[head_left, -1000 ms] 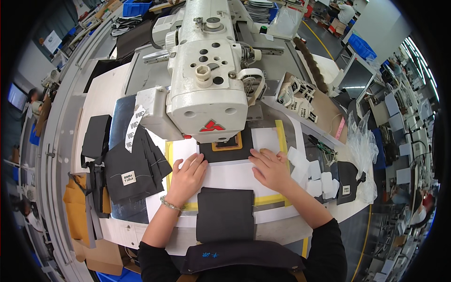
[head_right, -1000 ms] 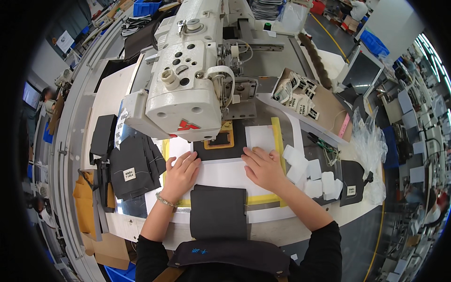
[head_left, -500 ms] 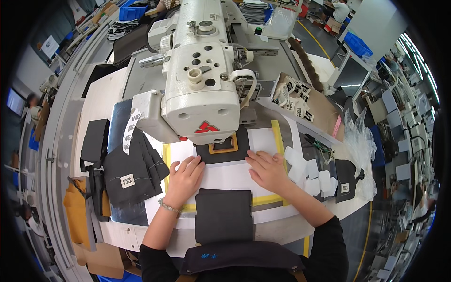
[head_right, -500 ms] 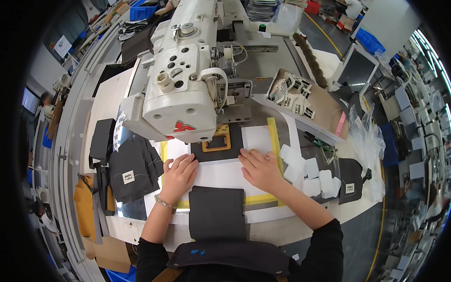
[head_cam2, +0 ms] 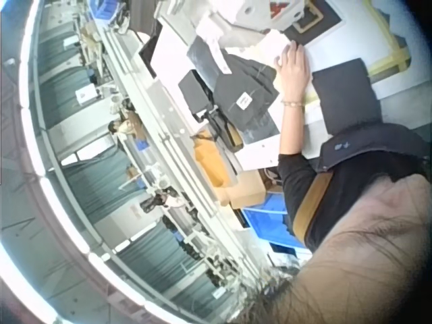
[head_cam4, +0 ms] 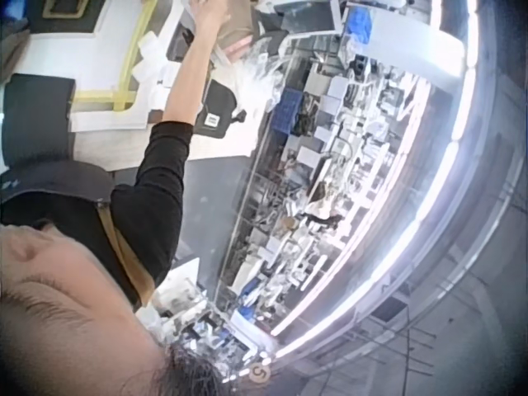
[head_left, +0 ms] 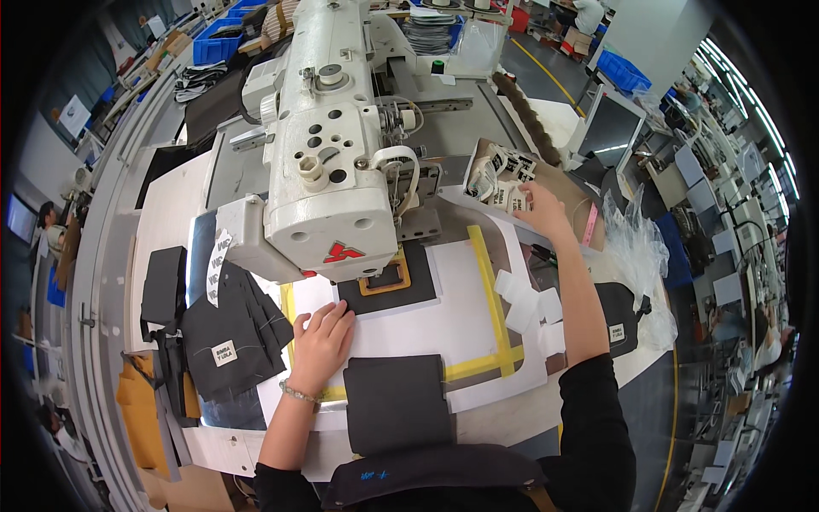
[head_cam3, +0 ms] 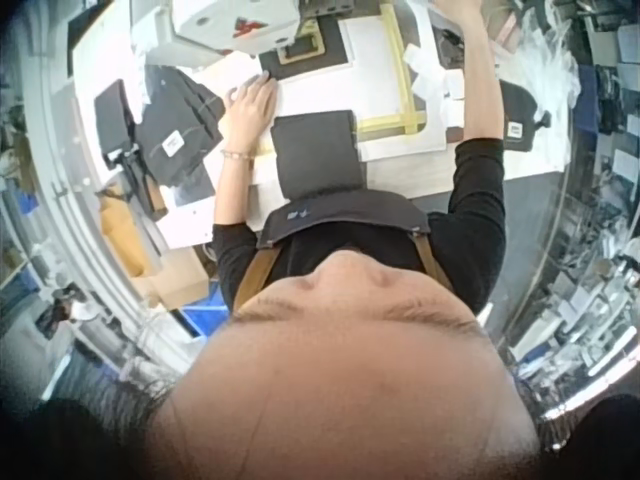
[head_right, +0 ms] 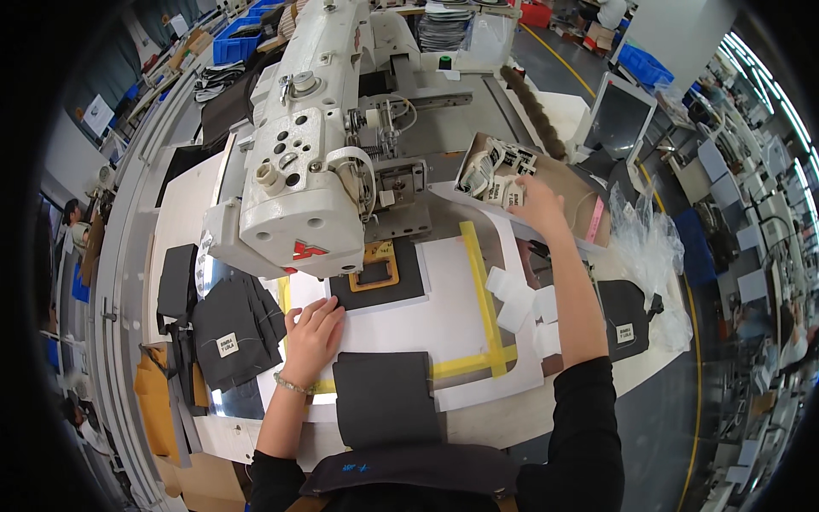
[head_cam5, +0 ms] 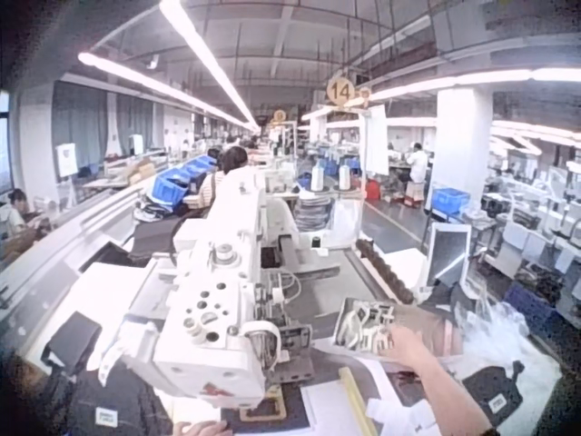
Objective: The person operates an industrial sewing machine to attach white rectangular labels to black fabric pouches. They repeatedly pick up a pouch, place it under the needle, sew the label onto the front, cut the thread, and move the finished item to a stack.
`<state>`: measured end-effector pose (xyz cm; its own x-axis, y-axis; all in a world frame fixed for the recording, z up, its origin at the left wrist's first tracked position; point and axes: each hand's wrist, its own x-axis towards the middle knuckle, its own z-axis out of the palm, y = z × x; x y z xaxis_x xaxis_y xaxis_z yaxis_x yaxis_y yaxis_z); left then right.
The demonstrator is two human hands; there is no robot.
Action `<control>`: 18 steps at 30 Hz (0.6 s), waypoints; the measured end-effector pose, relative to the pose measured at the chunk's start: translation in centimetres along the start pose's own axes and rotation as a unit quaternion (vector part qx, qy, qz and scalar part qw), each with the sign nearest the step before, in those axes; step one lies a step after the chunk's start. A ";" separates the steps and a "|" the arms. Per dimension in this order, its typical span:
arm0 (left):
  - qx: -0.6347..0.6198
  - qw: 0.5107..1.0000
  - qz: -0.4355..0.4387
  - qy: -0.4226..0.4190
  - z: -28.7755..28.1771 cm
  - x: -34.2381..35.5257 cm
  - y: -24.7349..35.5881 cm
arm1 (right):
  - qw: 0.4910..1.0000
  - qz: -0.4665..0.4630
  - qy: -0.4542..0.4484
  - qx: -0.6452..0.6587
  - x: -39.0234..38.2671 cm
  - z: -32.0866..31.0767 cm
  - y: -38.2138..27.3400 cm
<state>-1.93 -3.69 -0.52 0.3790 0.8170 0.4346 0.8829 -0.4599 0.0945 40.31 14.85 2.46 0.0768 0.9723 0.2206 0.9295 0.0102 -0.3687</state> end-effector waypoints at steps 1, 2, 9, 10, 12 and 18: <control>0.002 1.000 -0.002 -0.002 -0.1 -0.1 0.0 | 0.998 0.027 -0.045 0.025 0.2 -0.6 -0.6; 0.004 1.000 -0.004 -0.001 -0.1 -0.2 -0.1 | 0.993 0.054 -0.091 0.050 0.4 -0.8 -1.1; 0.007 1.000 0.008 0.003 -0.2 0.1 0.2 | 0.997 -0.013 0.048 0.053 0.0 -0.7 0.6; 0.012 1.000 0.009 0.003 -0.3 0.1 0.2 | 0.996 -0.034 0.085 0.024 -0.2 -1.4 0.1; 0.000 1.000 0.013 0.000 -0.4 0.3 0.1 | 0.993 -0.040 0.106 0.034 -0.8 -3.6 -0.9; -0.103 0.993 0.050 -0.004 -2.1 0.2 0.5 | 0.857 -0.079 -0.273 0.429 -4.7 -6.2 -6.8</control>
<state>-2.02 -4.52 1.49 0.4647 0.7666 0.4431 0.7659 -0.5991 0.2334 35.86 8.79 9.55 -0.4242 0.9047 -0.0412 0.2880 0.0916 -0.9532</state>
